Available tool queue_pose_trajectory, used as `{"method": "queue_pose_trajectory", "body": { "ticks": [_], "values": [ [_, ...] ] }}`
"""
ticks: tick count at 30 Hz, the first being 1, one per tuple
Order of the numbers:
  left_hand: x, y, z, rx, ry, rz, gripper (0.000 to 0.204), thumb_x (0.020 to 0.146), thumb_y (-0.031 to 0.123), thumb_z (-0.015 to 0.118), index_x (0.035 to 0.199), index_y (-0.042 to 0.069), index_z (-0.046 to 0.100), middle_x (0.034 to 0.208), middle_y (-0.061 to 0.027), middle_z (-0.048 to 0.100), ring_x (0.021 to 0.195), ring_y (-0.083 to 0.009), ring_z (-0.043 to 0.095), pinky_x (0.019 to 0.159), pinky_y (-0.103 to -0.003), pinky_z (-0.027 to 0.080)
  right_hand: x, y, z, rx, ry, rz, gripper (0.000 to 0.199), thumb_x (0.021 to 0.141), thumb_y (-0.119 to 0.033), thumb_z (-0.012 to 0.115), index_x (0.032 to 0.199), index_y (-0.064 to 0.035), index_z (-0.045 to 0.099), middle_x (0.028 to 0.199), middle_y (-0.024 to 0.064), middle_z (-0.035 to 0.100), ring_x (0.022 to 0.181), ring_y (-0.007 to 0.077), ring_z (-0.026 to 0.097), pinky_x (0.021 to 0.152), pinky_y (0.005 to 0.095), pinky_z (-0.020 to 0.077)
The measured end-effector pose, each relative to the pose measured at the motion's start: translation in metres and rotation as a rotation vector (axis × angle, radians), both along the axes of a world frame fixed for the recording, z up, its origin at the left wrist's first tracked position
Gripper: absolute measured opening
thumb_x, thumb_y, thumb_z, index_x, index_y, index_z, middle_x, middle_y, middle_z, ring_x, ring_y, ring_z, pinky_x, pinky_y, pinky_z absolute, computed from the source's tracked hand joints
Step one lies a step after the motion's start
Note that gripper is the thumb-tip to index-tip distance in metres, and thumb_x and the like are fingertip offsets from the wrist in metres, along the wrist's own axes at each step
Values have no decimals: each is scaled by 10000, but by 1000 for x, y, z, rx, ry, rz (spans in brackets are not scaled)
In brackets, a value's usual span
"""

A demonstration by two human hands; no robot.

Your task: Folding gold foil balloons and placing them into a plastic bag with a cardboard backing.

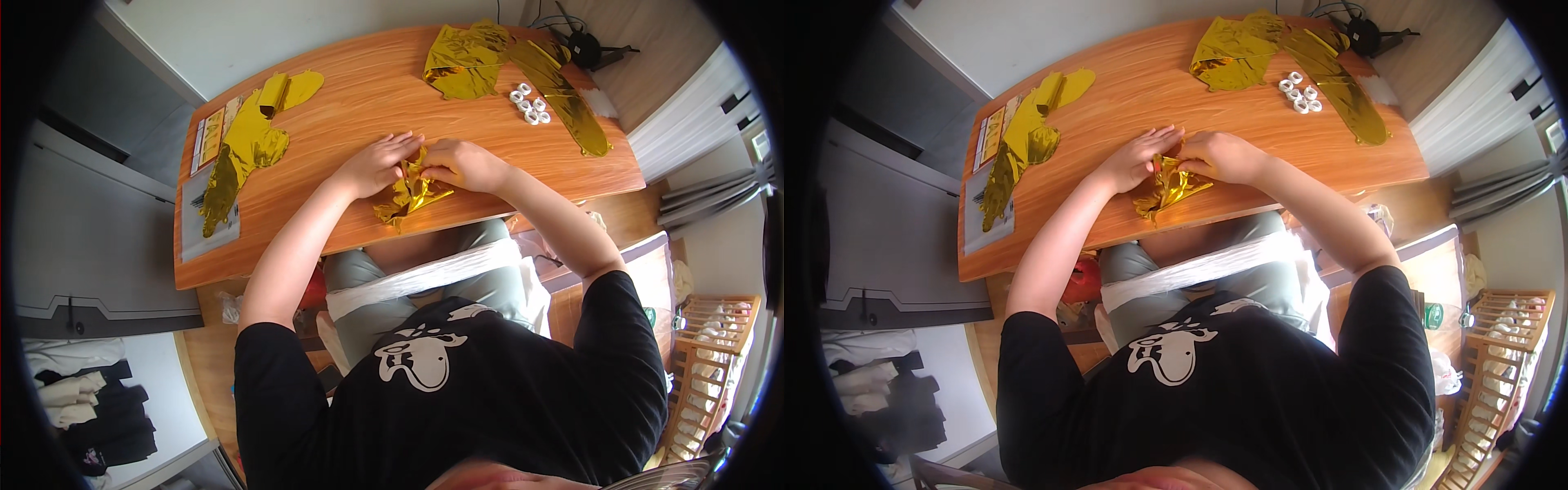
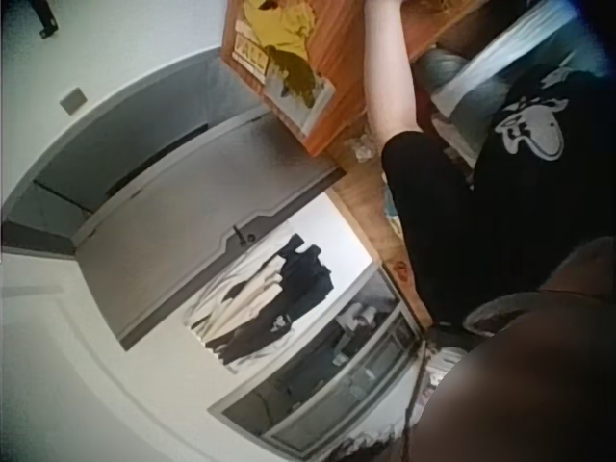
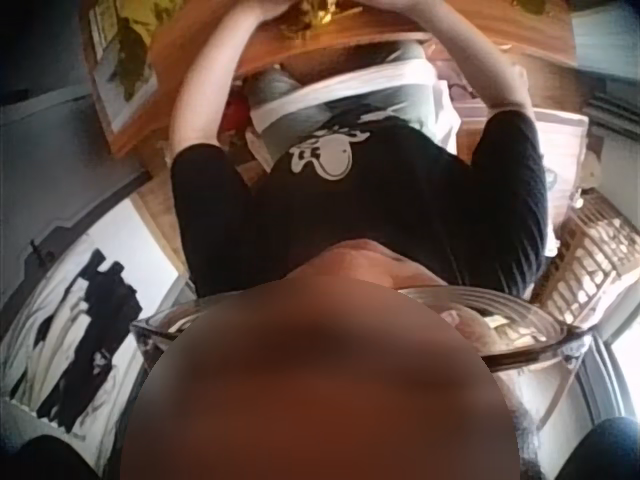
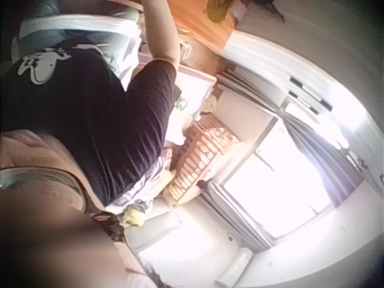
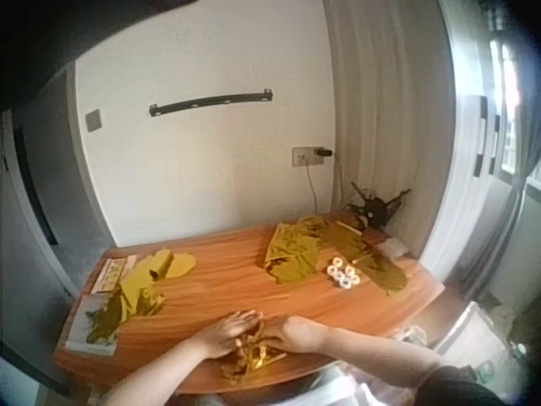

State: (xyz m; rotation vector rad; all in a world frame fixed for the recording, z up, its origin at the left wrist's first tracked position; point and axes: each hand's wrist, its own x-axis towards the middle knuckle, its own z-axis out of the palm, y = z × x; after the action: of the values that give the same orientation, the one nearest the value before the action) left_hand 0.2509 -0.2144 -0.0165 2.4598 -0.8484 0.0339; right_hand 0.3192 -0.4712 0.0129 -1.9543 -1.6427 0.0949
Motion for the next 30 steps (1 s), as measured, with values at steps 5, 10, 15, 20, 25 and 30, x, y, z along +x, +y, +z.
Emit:
{"method": "queue_pose_trajectory", "body": {
  "ticks": [5,10,15,20,25,30],
  "values": [
    [2,7,5,-411,264,-43,921,1007,744,337,1576,21,391,1631,-166,400,1526,-291,352,1268,-447,207,-5,13,6,-136,52,-87,225,965,-261,687,1106,-85,688,1030,186,693,1018,383,657,891,490,522],
    [-4,0,11,-428,404,67,551,1078,281,503,1559,25,423,1624,-153,416,1499,-248,388,1232,-365,287,-2,21,2,-148,-18,-77,272,960,-269,698,1148,-78,650,1056,189,702,1039,383,660,933,505,507],
    [-12,-2,12,111,36,76,560,1036,237,555,1548,48,429,1655,-189,333,1530,-345,321,1247,-478,287,-6,21,8,-215,4,-99,295,954,-261,704,1150,-61,613,1063,187,704,1046,385,660,949,505,501],
    [-19,-3,4,267,-39,89,570,1064,281,516,1564,42,381,1655,-198,319,1541,-356,289,1256,-505,251,-13,14,5,-16,114,-191,293,952,-224,702,1175,-53,617,1070,175,691,1041,384,652,917,477,511],
    [-41,-14,2,256,-34,263,575,1078,254,487,1596,60,331,1669,-172,302,1564,-332,242,1268,-478,224,-35,-3,-4,122,-215,-104,245,944,-174,688,1146,-36,691,1121,149,701,1051,358,661,952,446,515],
    [-65,-43,-10,229,-104,563,562,1025,191,491,1521,-53,388,1605,-255,376,1516,-396,330,1221,-558,299,-34,1,-8,89,-66,-81,237,935,-164,687,1120,-17,717,1158,138,713,1058,351,668,962,431,522]
  ]
}}
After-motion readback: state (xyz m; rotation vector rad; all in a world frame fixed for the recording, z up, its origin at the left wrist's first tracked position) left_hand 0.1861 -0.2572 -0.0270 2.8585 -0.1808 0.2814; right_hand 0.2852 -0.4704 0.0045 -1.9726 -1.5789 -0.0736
